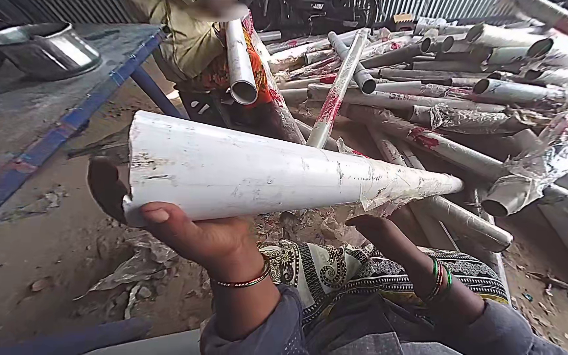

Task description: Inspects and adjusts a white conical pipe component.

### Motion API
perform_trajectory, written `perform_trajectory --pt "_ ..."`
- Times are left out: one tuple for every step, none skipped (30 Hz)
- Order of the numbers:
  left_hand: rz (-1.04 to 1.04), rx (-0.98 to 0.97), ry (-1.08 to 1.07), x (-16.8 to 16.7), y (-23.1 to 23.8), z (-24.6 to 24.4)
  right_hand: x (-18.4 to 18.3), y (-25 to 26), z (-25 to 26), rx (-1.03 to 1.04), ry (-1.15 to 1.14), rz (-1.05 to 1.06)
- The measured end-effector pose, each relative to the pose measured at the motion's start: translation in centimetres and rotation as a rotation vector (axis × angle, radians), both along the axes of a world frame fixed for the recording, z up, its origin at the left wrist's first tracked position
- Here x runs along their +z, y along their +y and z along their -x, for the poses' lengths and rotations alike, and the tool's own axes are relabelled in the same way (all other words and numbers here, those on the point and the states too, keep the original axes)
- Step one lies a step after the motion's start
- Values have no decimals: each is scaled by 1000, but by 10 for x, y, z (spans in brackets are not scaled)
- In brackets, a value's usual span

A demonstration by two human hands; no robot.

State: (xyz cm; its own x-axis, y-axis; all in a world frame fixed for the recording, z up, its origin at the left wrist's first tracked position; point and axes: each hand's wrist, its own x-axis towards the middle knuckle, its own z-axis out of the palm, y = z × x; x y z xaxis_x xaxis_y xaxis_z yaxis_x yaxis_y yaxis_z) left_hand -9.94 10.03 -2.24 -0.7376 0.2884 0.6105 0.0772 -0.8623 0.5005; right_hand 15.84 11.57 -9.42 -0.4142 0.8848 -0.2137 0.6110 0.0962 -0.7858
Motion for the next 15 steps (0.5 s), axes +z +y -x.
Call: perform_trajectory --pt "5 1 -2 0 0 0 -2 0 -1 -36 6 1" --pt "10 4 3 -1 0 1 -3 1 -1 -72 3 11" --pt "13 9 6 -1 0 1 -4 1 -1 -97 -9 9" --pt "17 20 6 -1 0 1 -6 1 -1 -114 -17 -14" --pt "19 28 10 -1 0 1 -8 0 -1 -111 -14 -53" --pt "17 26 14 -1 0 1 -11 0 -3 -87 -3 -95" --pt "3 14 9 -1 0 1 -13 -1 -4 -52 17 -127" --pt "-12 -2 9 -1 0 1 -14 -1 -5 -12 30 -146" --pt "-16 -10 20 -1 0 1 -15 -1 -5 21 35 -177" --pt "-21 -12 25 -1 0 1 -16 -2 -5 37 35 -220" --pt "-22 -6 19 -1 1 1 -15 -4 -5 29 37 -258" --pt "-17 -6 15 -1 1 1 -12 -6 -5 1 42 -273" --pt "-17 -14 10 -1 1 2 -10 -8 -4 -39 64 -285" --pt "-18 -22 8 -2 1 3 -9 -10 -4 -66 87 -304" --pt "-19 -22 4 -2 1 3 -9 -11 -3 -72 102 -314"
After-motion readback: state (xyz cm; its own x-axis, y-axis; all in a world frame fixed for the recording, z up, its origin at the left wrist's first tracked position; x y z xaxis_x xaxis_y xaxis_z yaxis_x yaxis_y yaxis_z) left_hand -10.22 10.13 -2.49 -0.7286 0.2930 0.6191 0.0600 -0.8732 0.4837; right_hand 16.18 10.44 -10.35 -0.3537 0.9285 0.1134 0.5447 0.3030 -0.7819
